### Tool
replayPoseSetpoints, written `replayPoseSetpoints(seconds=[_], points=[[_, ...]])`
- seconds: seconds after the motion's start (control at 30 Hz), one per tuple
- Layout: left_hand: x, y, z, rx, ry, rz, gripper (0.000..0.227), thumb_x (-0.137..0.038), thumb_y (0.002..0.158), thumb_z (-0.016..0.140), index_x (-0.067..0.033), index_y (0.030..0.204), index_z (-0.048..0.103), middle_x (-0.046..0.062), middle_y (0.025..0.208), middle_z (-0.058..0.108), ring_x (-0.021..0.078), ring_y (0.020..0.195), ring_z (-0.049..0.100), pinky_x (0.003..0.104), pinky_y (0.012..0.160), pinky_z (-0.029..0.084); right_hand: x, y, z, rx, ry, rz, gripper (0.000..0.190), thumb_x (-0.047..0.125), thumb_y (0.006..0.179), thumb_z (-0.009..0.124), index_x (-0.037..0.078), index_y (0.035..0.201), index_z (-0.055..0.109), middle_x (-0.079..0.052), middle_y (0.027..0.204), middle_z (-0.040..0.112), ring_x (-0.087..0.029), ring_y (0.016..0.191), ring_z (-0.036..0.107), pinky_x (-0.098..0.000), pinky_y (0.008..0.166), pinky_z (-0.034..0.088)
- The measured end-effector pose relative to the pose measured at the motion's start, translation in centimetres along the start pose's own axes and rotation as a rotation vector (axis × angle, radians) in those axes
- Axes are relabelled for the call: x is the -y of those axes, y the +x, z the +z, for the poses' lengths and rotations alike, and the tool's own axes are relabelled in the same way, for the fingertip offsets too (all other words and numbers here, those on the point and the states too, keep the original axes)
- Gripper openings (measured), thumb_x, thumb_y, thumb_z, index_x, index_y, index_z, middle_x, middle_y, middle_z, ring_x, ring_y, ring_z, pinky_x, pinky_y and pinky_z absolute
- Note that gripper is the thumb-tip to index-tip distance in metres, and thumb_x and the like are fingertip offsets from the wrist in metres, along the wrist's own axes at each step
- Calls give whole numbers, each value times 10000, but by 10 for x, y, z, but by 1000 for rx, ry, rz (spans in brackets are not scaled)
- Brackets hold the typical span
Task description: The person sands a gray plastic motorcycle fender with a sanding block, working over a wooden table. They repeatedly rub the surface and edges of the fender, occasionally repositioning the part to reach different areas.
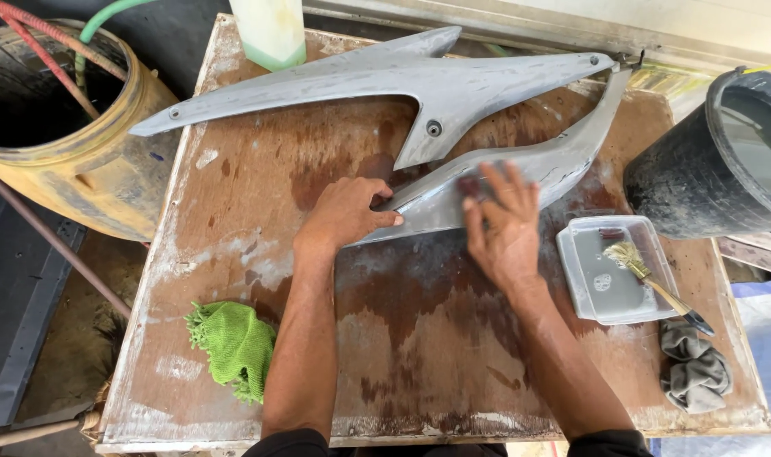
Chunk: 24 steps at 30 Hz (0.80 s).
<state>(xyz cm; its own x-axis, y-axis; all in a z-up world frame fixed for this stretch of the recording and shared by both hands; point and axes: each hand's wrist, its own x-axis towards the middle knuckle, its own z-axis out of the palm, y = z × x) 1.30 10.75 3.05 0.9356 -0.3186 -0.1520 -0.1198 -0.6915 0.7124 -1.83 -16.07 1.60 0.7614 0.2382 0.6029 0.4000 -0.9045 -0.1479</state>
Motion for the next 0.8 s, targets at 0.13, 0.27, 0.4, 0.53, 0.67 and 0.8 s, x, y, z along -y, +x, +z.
replayPoseSetpoints(seconds=[0.13,0.27,0.4,0.53,0.67,0.8], points=[[-2,-1,-1,16,19,-4,507,-469,758,799,-222,1198,753,182,1114,760,431,1119,685,518,974,540,9,-4,-13,77,-13,-82,195,300,1005,641,216,951,808,25,1418,644,-285,1463,446,-561,1231,149],[-2,-1,-2,17,15,-12,510,-464,761,791,-234,1214,749,153,1123,766,410,1128,688,510,976,542,-20,-2,-18,-44,-118,16,249,259,1041,633,109,887,758,-55,1414,645,-374,1414,494,-655,1145,268],[-3,-1,-1,14,7,-19,529,-498,768,786,-224,1219,750,161,1125,764,416,1123,691,508,983,536,-20,-4,-5,-31,-66,-18,195,229,1023,643,161,897,776,-29,1377,667,-352,1404,508,-594,1161,269],[-5,-2,-1,11,0,-35,516,-502,774,784,-226,1209,753,156,1127,765,409,1125,691,513,978,537,-3,-8,-10,42,-23,-97,182,283,1013,627,220,1024,798,7,1383,668,-304,1450,472,-555,1232,143],[-2,-2,-1,3,7,-25,526,-544,780,760,-222,1196,757,146,1124,767,404,1124,691,513,976,537,-19,-1,-18,-54,-108,26,243,240,1031,635,106,866,754,-75,1394,659,-399,1416,485,-683,1130,270],[-3,-1,2,-20,25,11,556,-604,822,708,-182,1181,757,151,1113,769,406,1105,699,516,961,538,-14,-3,-4,-30,-23,-34,195,205,991,663,166,838,777,-29,1330,694,-358,1384,529,-602,1155,300]])
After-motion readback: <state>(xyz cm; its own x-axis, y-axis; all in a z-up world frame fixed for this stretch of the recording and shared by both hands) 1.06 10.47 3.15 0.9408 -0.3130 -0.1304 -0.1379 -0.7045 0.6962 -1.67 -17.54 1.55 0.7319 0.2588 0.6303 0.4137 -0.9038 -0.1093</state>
